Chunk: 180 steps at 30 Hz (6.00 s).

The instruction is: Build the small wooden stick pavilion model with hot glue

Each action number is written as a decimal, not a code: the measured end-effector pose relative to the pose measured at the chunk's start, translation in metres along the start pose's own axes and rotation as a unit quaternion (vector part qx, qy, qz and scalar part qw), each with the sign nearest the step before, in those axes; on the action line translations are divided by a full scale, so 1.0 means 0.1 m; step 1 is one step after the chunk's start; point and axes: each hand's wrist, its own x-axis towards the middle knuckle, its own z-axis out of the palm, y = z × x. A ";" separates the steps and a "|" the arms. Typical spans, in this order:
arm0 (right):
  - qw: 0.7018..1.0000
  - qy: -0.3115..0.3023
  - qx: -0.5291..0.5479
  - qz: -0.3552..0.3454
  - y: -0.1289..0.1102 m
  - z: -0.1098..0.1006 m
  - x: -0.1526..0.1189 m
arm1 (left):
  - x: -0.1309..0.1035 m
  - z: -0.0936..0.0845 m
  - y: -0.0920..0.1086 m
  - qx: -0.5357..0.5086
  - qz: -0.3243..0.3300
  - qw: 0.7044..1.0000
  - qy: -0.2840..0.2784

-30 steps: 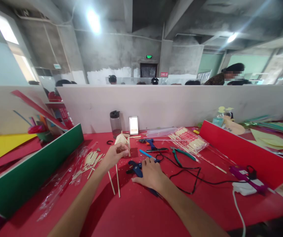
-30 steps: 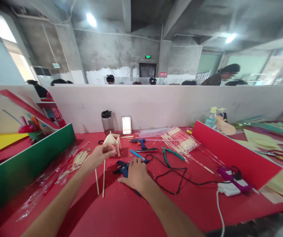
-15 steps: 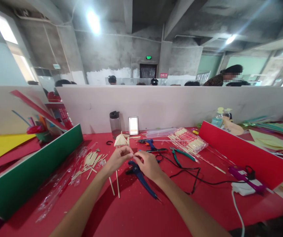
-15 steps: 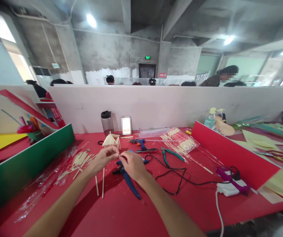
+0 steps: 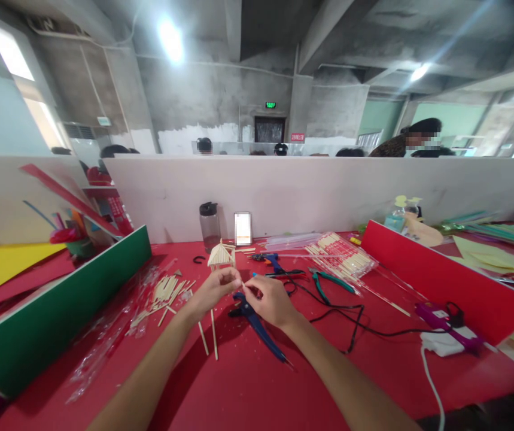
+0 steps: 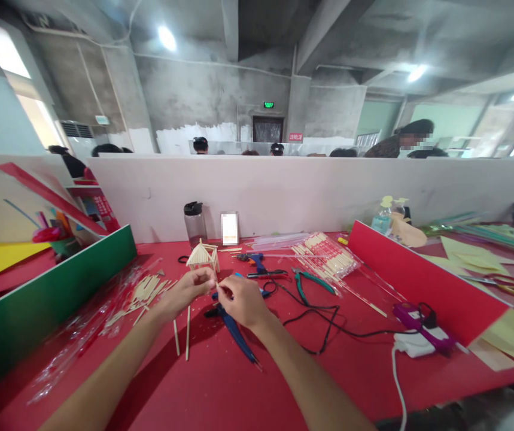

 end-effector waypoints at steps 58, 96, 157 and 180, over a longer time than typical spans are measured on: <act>0.831 -0.106 0.512 0.193 0.28 0.06 0.05 | 0.01 0.15 -0.05 -0.200 0.021 0.979 -0.035; 0.930 0.003 0.351 0.111 0.20 0.08 0.04 | 0.08 0.11 -0.13 0.143 0.080 0.979 0.122; 0.924 0.022 0.356 0.140 0.24 0.10 0.03 | 0.07 0.22 -0.09 0.054 0.081 0.990 0.097; 0.926 -0.114 -0.202 0.299 1.21 -0.23 0.64 | -0.01 -0.18 0.09 -0.016 -0.005 0.993 0.117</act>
